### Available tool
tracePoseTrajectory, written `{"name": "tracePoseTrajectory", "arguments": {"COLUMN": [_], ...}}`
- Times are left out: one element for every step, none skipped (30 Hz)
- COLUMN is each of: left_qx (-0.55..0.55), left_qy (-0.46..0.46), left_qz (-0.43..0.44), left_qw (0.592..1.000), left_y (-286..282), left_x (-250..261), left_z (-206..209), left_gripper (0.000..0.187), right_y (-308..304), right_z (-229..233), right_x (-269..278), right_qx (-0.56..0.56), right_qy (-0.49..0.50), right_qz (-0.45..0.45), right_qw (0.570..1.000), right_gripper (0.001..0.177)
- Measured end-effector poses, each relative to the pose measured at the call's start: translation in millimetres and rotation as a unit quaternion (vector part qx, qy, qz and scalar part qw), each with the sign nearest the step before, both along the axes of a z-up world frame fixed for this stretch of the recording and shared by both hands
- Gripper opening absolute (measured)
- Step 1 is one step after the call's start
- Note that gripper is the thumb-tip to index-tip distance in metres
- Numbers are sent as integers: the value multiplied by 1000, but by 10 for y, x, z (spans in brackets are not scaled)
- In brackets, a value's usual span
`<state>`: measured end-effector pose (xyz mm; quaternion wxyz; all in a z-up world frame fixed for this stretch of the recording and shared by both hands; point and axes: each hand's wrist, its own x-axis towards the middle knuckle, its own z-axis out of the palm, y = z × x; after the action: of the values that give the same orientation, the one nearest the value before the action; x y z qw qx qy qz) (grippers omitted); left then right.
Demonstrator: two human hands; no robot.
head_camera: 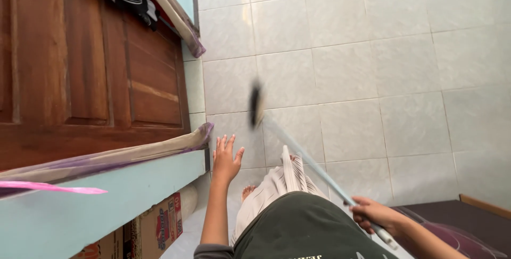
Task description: Sweeping the tiled floor of a house using a broom.
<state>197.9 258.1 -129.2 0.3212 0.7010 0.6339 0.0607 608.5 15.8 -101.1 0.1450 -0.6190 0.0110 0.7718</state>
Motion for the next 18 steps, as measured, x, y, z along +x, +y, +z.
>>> {"name": "tracePoseTrajectory", "arguments": {"left_qx": [-3,-5,-3,-3,-9,-13,-18,-23,-24,-25,-23,-22,-31,-40,-42,-38,-32,-33], "left_qy": [-1,-3,-2,0,5,7,6,4,7,4,1,3,2,1,1,4,5,5], "left_qz": [13,26,34,37,39,47,50,53,57,67,75,76,87,98,101,94,89,93], "left_qw": [1000,1000,999,999,999,999,999,998,998,997,997,997,996,994,994,995,995,995], "left_y": [-6,-14,-15,-17,-101,-147,-170,-188,-209,-228,-208,-189,-207,-226,-252,-280,-297,-271], "left_x": [-11,-20,-14,-10,-36,-31,-25,-17,-48,-81,-104,-119,-135,-155,-200,-246,-273,-263], "left_z": [-15,-31,-58,-95,-124,-82,-34,18,35,55,70,102,135,166,73,-20,-114,-110], "left_gripper": [62,62,62,62,62,62,62,61,61,61,61,61,61,61,61,61,61,61], "right_y": [61,121,82,188,401,659,931,1200,1350,1502,1685,1885,2056,2228,2474,2724,3006,3132], "right_z": [-62,-124,-816,-1508,-2241,-2164,-2091,-2014,-2024,-2031,-2039,-2212,-2388,-2570,-2237,-1906,-1568,-1548], "right_x": [36,73,196,227,108,-207,-533,-864,-917,-974,-1023,-709,-400,-100,123,342,579,632], "right_qx": [-7,-14,-13,118,239,235,172,108,108,128,149,151,172,193,193,150,105,105], "right_qy": [5,8,8,113,217,222,148,73,76,15,-49,-47,-67,-86,-84,-119,-153,-153], "right_qz": [79,158,165,272,364,369,393,414,418,451,479,480,503,525,527,425,317,321], "right_qw": [997,987,986,948,873,871,891,901,899,883,864,863,844,825,823,885,930,929], "right_gripper": [21,26,26,8,23,23,18,16,16,13,10,10,17,23,23,14,9,9]}}
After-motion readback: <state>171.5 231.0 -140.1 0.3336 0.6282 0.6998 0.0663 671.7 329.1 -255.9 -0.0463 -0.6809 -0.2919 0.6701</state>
